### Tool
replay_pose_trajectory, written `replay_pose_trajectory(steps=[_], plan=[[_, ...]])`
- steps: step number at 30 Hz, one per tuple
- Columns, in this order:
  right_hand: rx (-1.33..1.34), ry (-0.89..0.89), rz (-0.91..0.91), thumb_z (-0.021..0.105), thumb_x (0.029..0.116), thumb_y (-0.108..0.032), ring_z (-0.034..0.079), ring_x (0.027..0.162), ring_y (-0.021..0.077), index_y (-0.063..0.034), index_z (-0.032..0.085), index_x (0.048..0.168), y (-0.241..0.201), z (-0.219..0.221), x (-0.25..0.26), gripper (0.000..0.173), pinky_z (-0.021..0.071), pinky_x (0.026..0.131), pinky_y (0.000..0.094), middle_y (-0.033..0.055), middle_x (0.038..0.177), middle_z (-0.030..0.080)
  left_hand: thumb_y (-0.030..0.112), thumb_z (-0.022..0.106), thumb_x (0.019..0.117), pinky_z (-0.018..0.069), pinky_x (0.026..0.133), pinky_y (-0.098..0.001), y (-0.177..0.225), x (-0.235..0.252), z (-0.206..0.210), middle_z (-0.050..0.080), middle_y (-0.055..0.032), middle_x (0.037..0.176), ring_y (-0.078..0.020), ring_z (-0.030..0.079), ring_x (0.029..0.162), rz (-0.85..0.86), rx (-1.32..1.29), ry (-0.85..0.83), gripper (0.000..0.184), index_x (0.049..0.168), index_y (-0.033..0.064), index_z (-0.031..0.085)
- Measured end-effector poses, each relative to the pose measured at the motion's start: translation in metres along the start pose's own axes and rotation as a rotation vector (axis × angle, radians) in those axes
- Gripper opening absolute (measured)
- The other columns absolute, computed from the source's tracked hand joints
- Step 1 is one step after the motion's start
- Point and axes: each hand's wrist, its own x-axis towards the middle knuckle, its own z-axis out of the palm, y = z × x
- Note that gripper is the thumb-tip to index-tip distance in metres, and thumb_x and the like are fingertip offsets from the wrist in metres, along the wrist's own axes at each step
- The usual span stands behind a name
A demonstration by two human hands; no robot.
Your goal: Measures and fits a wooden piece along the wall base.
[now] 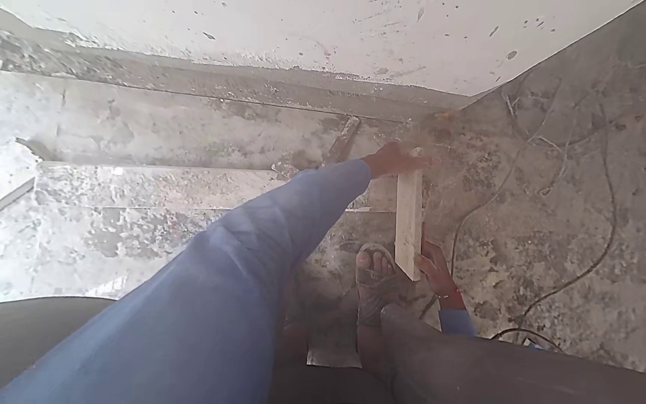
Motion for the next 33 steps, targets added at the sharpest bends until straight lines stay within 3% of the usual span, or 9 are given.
replay_pose_trajectory(steps=[7, 13, 16, 22, 29, 33], plan=[[-0.033, 0.016, -0.005, 0.068, 0.0811, -0.072, 0.072, 0.088, 0.0036, -0.0009, 0.066, 0.117, -0.002, 0.001, 0.000, 0.080, 0.0607, 0.080, 0.0254, -0.0027, 0.098, 0.076, 0.054, 0.074, 0.0900, 0.0551, 0.091, -0.0502, 0.000, -0.001, 0.000, 0.069, -0.0215, 0.108, -0.0293, 0.068, 0.098, 0.009, 0.021, -0.005, 0.065, 0.115, -0.0048, 0.066], [-0.024, 0.010, -0.003, 0.069, 0.0808, -0.072, 0.072, 0.090, 0.0055, 0.0023, 0.064, 0.121, -0.001, 0.001, 0.000, 0.085, 0.0609, 0.081, 0.0270, -0.0002, 0.101, 0.076, 0.052, 0.076, 0.0887, 0.0545, 0.092, -0.0495, 0.001, -0.002, 0.001, 0.068, -0.0218, 0.109, -0.0292, 0.068, 0.099, -0.005, 0.006, 0.007, 0.064, 0.116, -0.0054, 0.065], [-0.027, 0.026, 0.013, 0.070, 0.0799, -0.070, 0.072, 0.086, 0.0049, 0.0006, 0.064, 0.118, -0.002, 0.001, -0.001, 0.081, 0.0611, 0.077, 0.0261, -0.0014, 0.097, 0.076, 0.055, 0.075, 0.0884, 0.0539, 0.091, -0.0505, 0.003, -0.001, 0.000, 0.068, -0.0220, 0.110, -0.0298, 0.067, 0.099, -0.020, 0.033, 0.006, 0.067, 0.117, -0.0046, 0.065], [0.017, 0.013, -0.009, 0.071, 0.0812, -0.071, 0.073, 0.088, 0.0065, -0.0029, 0.065, 0.119, -0.001, 0.001, -0.001, 0.078, 0.0615, 0.079, 0.0264, -0.0012, 0.099, 0.076, 0.054, 0.078, 0.0865, 0.0571, 0.089, -0.0484, -0.002, 0.006, 0.001, 0.068, -0.0216, 0.112, -0.0289, 0.069, 0.099, -0.018, 0.021, 0.006, 0.072, 0.125, -0.0043, 0.061], [-0.015, 0.014, 0.016, 0.070, 0.0801, -0.072, 0.072, 0.092, 0.0063, 0.0062, 0.060, 0.126, -0.002, 0.000, -0.002, 0.091, 0.0613, 0.081, 0.0269, 0.0024, 0.104, 0.076, 0.055, 0.076, 0.0881, 0.0563, 0.092, -0.0499, -0.005, 0.008, 0.000, 0.069, -0.0221, 0.112, -0.0299, 0.070, 0.101, -0.011, 0.013, -0.015, 0.070, 0.123, -0.0046, 0.063], [-0.009, 0.024, 0.026, 0.070, 0.0798, -0.073, 0.072, 0.090, 0.0063, 0.0069, 0.059, 0.128, 0.000, 0.000, -0.003, 0.094, 0.0610, 0.078, 0.0267, 0.0032, 0.104, 0.076, 0.054, 0.076, 0.0884, 0.0559, 0.095, -0.0493, -0.002, 0.005, -0.003, 0.068, -0.0230, 0.117, -0.0303, 0.069, 0.105, -0.017, 0.028, -0.036, 0.074, 0.130, -0.0041, 0.058]])
